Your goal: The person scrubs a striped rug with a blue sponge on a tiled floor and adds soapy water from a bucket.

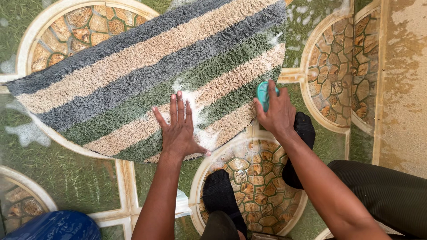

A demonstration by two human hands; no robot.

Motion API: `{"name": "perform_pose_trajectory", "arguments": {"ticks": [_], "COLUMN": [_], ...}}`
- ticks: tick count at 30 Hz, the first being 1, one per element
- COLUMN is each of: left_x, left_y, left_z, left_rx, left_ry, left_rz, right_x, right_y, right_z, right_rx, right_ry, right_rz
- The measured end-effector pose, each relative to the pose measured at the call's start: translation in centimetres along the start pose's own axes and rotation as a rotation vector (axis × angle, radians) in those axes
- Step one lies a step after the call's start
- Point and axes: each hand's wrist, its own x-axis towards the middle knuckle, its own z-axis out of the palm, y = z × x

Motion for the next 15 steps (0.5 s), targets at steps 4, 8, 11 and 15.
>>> {"name": "perform_pose_trajectory", "arguments": {"ticks": [4,8,11,15], "left_x": [0.4,0.4,0.5,0.3], "left_y": [-0.2,-0.6,-0.9,-0.4], "left_z": [0.3,1.7,1.8,1.2], "left_rx": [-0.033,-0.017,-0.092,-0.066], "left_ry": [0.030,0.174,0.183,0.062], "left_rz": [0.006,0.061,0.070,0.023], "right_x": [-3.6,-7.6,-6.2,-1.0], "right_y": [-5.8,-11.6,-9.3,-1.3], "right_z": [2.5,2.7,2.6,0.9], "right_rx": [0.020,0.030,0.003,-0.055], "right_ry": [-0.131,-0.454,-0.342,-0.147], "right_rz": [0.081,-0.250,-0.340,-0.049]}}
